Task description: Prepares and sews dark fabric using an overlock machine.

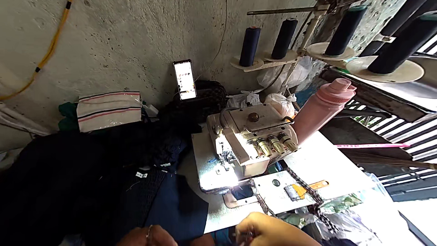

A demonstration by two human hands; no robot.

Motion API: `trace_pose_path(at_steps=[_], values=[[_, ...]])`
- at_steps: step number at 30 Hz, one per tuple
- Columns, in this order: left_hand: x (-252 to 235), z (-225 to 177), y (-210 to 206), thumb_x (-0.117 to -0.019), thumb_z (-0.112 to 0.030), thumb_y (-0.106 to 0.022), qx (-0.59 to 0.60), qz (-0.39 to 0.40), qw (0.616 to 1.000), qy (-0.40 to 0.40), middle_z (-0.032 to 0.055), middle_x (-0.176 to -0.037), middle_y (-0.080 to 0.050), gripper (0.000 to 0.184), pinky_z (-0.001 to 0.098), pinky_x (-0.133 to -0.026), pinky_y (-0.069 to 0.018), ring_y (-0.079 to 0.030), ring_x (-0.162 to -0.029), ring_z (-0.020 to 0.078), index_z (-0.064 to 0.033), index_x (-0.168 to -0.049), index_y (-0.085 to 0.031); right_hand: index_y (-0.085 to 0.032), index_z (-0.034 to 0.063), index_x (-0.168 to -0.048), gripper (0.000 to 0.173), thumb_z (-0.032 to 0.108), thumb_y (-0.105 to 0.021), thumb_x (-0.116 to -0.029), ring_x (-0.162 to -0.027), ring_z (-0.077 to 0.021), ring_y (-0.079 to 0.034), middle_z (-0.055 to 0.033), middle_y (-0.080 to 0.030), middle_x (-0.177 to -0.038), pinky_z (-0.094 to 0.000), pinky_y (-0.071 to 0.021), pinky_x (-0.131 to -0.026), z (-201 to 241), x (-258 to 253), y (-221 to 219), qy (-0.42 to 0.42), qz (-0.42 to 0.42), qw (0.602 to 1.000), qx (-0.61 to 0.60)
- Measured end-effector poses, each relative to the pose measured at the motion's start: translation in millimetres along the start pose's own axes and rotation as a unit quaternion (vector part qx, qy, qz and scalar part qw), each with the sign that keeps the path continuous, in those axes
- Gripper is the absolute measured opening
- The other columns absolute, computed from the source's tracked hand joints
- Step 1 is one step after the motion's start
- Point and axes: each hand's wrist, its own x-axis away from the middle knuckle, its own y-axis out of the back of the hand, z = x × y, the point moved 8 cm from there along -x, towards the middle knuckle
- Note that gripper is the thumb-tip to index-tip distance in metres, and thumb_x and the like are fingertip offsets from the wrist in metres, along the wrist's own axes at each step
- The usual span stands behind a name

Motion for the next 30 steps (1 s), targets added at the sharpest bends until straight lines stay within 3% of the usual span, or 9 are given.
trace_pose_path(at_steps=[6,9,12,17,20,23,25,28,30], values=[[-13,61,-4,-0.0921,-0.048,-0.069,-0.180,-0.062,0.981,0.029,0.0128,-0.144,-0.059,0.078,0.0385,-0.106,-0.0474,-0.057,-0.129,0.0173,-0.0027,-0.152,-0.045,-0.066,0.0026,-0.097,0.015,0.017,-0.065,-0.0990,-0.057,0.0038,-0.052,0.0000,-0.062,-0.075,-0.0131,-0.0436,-0.053,23,-29,18,0.107,-0.209,0.968,-0.083],[-39,73,-31,-0.0964,-0.023,-0.069,0.010,-0.025,0.999,0.020,0.0003,-0.131,-0.066,0.048,0.0286,-0.108,-0.0478,-0.060,-0.123,0.0052,-0.0048,-0.139,-0.056,-0.061,-0.0013,-0.106,0.013,0.006,-0.062,-0.0959,-0.069,-0.0023,-0.059,-0.0043,-0.065,-0.080,-0.0196,-0.0492,-0.063,41,-43,4,0.147,-0.183,0.966,-0.106],[-39,71,-40,-0.0994,-0.013,-0.063,0.086,-0.072,0.992,0.060,-0.0127,-0.100,-0.071,0.010,0.0167,-0.082,-0.0540,-0.064,-0.089,-0.0064,-0.0111,-0.108,-0.067,-0.062,0.0013,-0.106,0.018,0.006,-0.065,-0.0888,-0.064,-0.0077,-0.060,-0.0051,-0.065,-0.076,-0.0252,-0.0493,-0.057,49,-33,9,0.148,-0.259,0.954,-0.003],[-15,56,-49,-0.1089,-0.027,-0.045,0.145,-0.131,0.978,0.078,-0.0174,-0.106,-0.066,0.018,0.0193,-0.087,-0.0519,-0.061,-0.097,-0.0063,-0.0229,-0.117,-0.060,-0.066,0.0085,-0.090,0.035,0.017,-0.080,-0.0595,-0.057,-0.0242,-0.064,-0.0082,-0.063,-0.081,-0.0449,-0.0482,-0.041,32,-15,14,0.002,-0.350,0.881,0.317],[-6,66,-36,-0.1058,-0.018,-0.038,0.127,-0.232,0.956,0.127,-0.0168,-0.097,-0.065,0.020,0.0190,-0.081,-0.0543,-0.063,-0.089,-0.0052,-0.0192,-0.114,-0.057,-0.070,0.0034,-0.097,0.028,0.008,-0.075,-0.0701,-0.072,-0.0284,-0.068,-0.0121,-0.068,-0.088,-0.0513,-0.0535,-0.054,0,2,10,-0.016,-0.282,0.940,0.193],[-10,85,-25,-0.1066,-0.020,-0.047,0.005,-0.269,0.957,0.113,-0.0121,-0.094,-0.062,0.015,0.0143,-0.082,-0.0502,-0.059,-0.087,-0.0080,-0.0098,-0.110,-0.058,-0.070,0.0047,-0.112,0.027,0.005,-0.069,-0.0850,-0.080,-0.0010,-0.066,0.0008,-0.073,-0.093,-0.0229,-0.0556,-0.071,-26,20,0,-0.019,-0.125,0.987,-0.102],[-14,101,-26,-0.1041,-0.023,-0.053,-0.047,-0.282,0.950,0.124,-0.0106,-0.087,-0.061,0.016,0.0128,-0.075,-0.0485,-0.057,-0.080,-0.0078,-0.0081,-0.105,-0.060,-0.070,0.0070,-0.112,0.023,0.008,-0.068,-0.0891,-0.066,0.0029,-0.062,0.0040,-0.074,-0.090,-0.0180,-0.0523,-0.059,-49,34,-1,-0.104,-0.081,0.977,-0.166],[-21,118,-26,-0.1012,-0.024,-0.055,-0.097,-0.322,0.930,0.147,-0.0105,-0.073,-0.055,0.016,0.0124,-0.062,-0.0428,-0.051,-0.065,-0.0062,-0.0100,-0.095,-0.061,-0.075,0.0040,-0.108,0.019,0.010,-0.066,-0.0918,-0.083,-0.0302,-0.071,-0.0131,-0.075,-0.092,-0.0575,-0.0547,-0.073,-58,58,21,-0.283,-0.208,0.930,0.110],[-25,121,-31,-0.1007,-0.024,-0.055,-0.094,-0.337,0.926,0.139,-0.0120,-0.069,-0.051,0.017,0.0114,-0.059,-0.0400,-0.048,-0.062,-0.0068,-0.0126,-0.089,-0.059,-0.076,0.0097,-0.102,0.017,0.011,-0.068,-0.0868,-0.075,-0.0183,-0.072,-0.0050,-0.074,-0.090,-0.0412,-0.0598,-0.064,-15,58,16,-0.121,-0.393,0.892,0.186]])
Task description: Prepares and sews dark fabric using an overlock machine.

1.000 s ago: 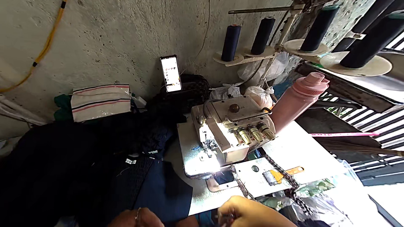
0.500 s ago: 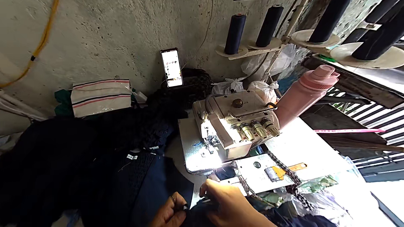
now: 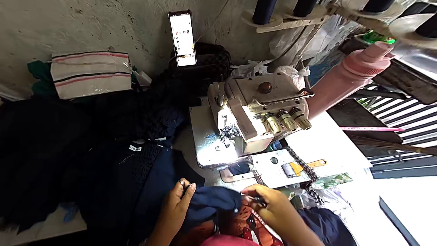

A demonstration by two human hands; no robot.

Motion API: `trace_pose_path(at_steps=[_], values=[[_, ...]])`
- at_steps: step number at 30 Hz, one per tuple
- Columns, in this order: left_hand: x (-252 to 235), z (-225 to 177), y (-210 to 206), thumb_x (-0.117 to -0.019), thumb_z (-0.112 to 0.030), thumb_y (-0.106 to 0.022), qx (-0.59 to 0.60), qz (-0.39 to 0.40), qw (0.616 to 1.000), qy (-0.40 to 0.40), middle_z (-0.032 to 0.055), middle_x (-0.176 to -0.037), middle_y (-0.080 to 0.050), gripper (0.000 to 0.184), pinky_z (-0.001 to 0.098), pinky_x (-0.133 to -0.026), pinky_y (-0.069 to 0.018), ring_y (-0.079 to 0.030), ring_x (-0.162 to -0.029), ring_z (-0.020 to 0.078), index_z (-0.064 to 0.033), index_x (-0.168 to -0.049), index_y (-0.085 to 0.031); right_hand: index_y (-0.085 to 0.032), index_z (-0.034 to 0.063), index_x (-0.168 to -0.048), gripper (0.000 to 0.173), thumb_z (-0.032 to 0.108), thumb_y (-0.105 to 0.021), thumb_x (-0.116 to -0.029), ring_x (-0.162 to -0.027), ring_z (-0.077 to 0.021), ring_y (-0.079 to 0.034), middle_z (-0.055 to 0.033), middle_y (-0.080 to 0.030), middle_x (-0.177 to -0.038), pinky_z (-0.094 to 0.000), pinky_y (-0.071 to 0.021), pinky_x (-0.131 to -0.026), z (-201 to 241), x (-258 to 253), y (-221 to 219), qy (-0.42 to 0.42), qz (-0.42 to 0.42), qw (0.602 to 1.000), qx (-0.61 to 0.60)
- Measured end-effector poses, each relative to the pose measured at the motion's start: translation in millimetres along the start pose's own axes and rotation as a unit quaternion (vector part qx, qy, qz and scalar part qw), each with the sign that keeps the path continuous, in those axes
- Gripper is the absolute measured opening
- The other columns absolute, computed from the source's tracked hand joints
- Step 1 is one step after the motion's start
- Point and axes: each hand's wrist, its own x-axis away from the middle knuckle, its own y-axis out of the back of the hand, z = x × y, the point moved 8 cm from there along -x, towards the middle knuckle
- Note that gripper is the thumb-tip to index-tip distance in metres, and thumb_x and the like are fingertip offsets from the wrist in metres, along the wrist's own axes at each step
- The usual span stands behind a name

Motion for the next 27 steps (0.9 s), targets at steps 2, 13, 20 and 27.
trace_pose_path(at_steps=[2,13,20,27], values=[[2,-5,-7,-0.0998,-0.026,-0.058,0.001,-0.004,1.000,-0.019,-0.0121,-0.071,-0.054,0.019,0.0105,-0.060,-0.0414,-0.049,-0.063,-0.0077,-0.0127,-0.087,-0.062,-0.069,0.0117,-0.115,0.018,0.012,-0.065,-0.0976,-0.079,0.0014,-0.064,0.0002,-0.070,-0.108,-0.0145,-0.0541,-0.065,42,4,-10,0.092,-0.087,0.966,-0.226],[8,-52,-4,-0.1097,-0.031,-0.040,-0.221,-0.102,0.958,-0.154,0.0017,-0.077,-0.068,0.038,0.0193,-0.057,-0.0483,-0.062,-0.065,0.0043,-0.0070,-0.102,-0.069,-0.072,0.0056,-0.097,0.006,0.005,-0.066,-0.0958,-0.058,0.0017,-0.061,0.0042,-0.072,-0.083,-0.0153,-0.0523,-0.054,30,-30,-104,-0.120,0.007,0.818,-0.562],[7,-21,-10,-0.0931,-0.036,-0.069,-0.064,0.050,0.995,-0.053,-0.0081,-0.085,-0.075,0.025,0.0132,-0.074,-0.0546,-0.067,-0.080,-0.0076,-0.0120,-0.092,-0.077,-0.067,0.0060,-0.097,0.009,0.005,-0.059,-0.1006,-0.049,0.0005,-0.057,0.0003,-0.070,-0.072,-0.0139,-0.0445,-0.043,22,-28,-102,-0.179,0.054,0.774,-0.604],[7,-27,-12,-0.0968,-0.028,-0.058,-0.113,0.031,0.990,-0.083,-0.0057,-0.080,-0.074,0.027,0.0173,-0.069,-0.0530,-0.067,-0.076,-0.0044,-0.0115,-0.088,-0.077,-0.067,0.0037,-0.118,0.024,0.012,-0.068,-0.0952,-0.051,0.0024,-0.054,0.0095,-0.061,-0.071,-0.0148,-0.0471,-0.047,25,-26,-100,-0.119,0.057,0.849,-0.511]])
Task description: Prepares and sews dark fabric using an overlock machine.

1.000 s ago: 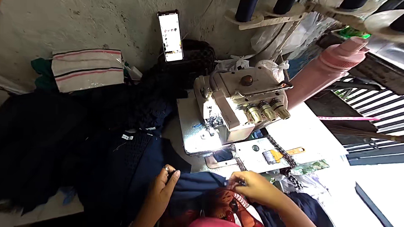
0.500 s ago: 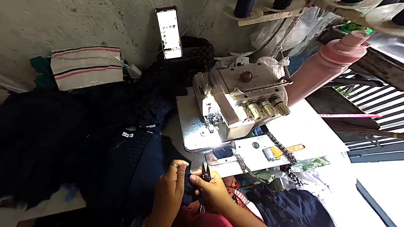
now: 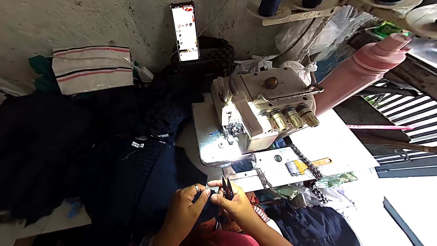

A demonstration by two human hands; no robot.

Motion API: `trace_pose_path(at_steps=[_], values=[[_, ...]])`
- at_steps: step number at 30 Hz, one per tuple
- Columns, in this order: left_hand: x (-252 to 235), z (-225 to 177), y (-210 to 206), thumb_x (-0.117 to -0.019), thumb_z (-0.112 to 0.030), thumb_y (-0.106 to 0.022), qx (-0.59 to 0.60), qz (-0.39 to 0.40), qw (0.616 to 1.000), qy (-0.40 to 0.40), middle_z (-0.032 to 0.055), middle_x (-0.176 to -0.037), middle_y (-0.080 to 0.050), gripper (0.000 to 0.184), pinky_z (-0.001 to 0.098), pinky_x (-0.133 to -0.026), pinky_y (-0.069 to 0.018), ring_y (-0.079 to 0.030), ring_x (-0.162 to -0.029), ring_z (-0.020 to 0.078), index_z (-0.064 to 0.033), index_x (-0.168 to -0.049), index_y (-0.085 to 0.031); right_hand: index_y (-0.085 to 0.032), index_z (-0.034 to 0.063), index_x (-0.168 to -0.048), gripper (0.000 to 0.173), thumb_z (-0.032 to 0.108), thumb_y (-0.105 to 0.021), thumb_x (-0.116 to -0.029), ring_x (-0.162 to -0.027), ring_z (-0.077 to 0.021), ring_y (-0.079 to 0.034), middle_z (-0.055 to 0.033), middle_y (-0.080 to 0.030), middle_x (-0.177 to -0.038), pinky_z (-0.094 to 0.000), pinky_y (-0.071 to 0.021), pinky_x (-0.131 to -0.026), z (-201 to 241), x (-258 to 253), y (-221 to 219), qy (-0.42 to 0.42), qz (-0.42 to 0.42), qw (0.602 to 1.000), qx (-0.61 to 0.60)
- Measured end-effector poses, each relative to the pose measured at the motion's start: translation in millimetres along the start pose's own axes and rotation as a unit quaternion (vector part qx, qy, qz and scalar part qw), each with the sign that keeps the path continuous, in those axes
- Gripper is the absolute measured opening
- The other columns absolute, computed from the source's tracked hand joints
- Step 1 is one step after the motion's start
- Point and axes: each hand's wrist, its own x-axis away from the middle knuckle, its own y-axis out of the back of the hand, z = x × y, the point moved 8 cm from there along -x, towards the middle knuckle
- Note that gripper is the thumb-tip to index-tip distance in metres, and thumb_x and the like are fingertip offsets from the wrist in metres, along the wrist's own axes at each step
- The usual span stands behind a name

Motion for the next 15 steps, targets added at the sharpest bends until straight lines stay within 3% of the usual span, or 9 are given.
trace_pose_path(at_steps=[2,5,6,8,9,10,12,15], values=[[-1,-5,-3,-0.0983,-0.030,-0.056,-0.024,0.005,1.000,-0.019,-0.0040,-0.072,-0.070,0.031,0.0194,-0.063,-0.0500,-0.064,-0.069,-0.0016,-0.0109,-0.083,-0.075,-0.074,0.0046,-0.106,0.016,0.010,-0.074,-0.0909,-0.053,0.0030,-0.057,0.0091,-0.067,-0.071,-0.0151,-0.0497,-0.049,0,1,2,0.014,-0.022,1.000,-0.005],[-10,-7,0,-0.1019,-0.036,-0.054,-0.053,0.018,0.997,-0.056,-0.0013,-0.066,-0.063,0.041,0.0252,-0.058,-0.0474,-0.060,-0.063,0.0052,-0.0097,-0.075,-0.071,-0.072,0.0094,-0.092,0.005,0.009,-0.069,-0.0947,-0.053,0.0027,-0.058,0.0062,-0.070,-0.075,-0.0151,-0.0494,-0.049,3,8,7,-0.001,-0.050,0.997,-0.058],[-20,-2,7,-0.1035,-0.038,-0.052,-0.081,0.022,0.995,-0.061,0.0003,-0.071,-0.064,0.044,0.0297,-0.063,-0.0509,-0.062,-0.068,0.0096,-0.0096,-0.076,-0.072,-0.071,0.0116,-0.090,0.007,0.009,-0.067,-0.0956,-0.051,0.0034,-0.057,0.0075,-0.070,-0.073,-0.0147,-0.0482,-0.047,8,13,12,0.000,-0.068,0.995,-0.069],[-55,19,35,-0.1047,-0.028,-0.051,-0.169,0.031,0.983,-0.061,0.0116,-0.102,-0.073,0.035,0.0517,-0.088,-0.0532,-0.069,-0.099,0.0289,-0.0058,-0.096,-0.077,-0.069,0.0157,-0.091,0.012,0.008,-0.061,-0.0969,-0.051,0.0039,-0.055,0.0098,-0.069,-0.075,-0.0145,-0.0482,-0.047,28,24,31,0.017,-0.117,0.991,-0.068],[-75,38,49,-0.1042,-0.021,-0.052,-0.213,0.044,0.975,-0.050,0.0159,-0.120,-0.071,0.030,0.0617,-0.099,-0.0459,-0.064,-0.116,0.0376,-0.0044,-0.110,-0.076,-0.068,0.0174,-0.091,0.014,0.008,-0.059,-0.0968,-0.051,0.0035,-0.056,0.0096,-0.069,-0.078,-0.0147,-0.0493,-0.046,41,31,44,0.030,-0.147,0.986,-0.068],[-93,58,58,-0.1025,-0.017,-0.056,-0.247,0.064,0.966,-0.037,0.0177,-0.131,-0.067,0.028,0.0689,-0.104,-0.0377,-0.058,-0.126,0.0429,-0.0056,-0.120,-0.074,-0.067,0.0191,-0.093,0.013,0.011,-0.058,-0.0974,-0.051,0.0033,-0.057,0.0090,-0.070,-0.080,-0.0145,-0.0494,-0.045,54,38,61,0.045,-0.174,0.981,-0.069],[-118,86,66,-0.0985,-0.018,-0.065,-0.274,0.106,0.956,-0.025,0.0195,-0.127,-0.067,0.027,0.0721,-0.105,-0.0311,-0.056,-0.125,0.0447,-0.0068,-0.122,-0.073,-0.068,0.0240,-0.090,0.015,0.017,-0.057,-0.0981,-0.048,0.0048,-0.055,0.0103,-0.069,-0.074,-0.0132,-0.0462,-0.041,84,55,92,0.071,-0.239,0.967,-0.060],[-129,81,60,-0.0946,-0.021,-0.072,-0.285,0.181,0.940,-0.046,0.0218,-0.104,-0.069,0.023,0.0631,-0.107,-0.0337,-0.063,-0.108,0.0406,-0.0009,-0.105,-0.075,-0.065,0.0291,-0.083,0.022,0.019,-0.055,-0.0986,-0.045,0.0069,-0.049,0.0148,-0.065,-0.070,-0.0114,-0.0413,-0.039,136,81,124,0.156,-0.300,0.941,-0.007]])
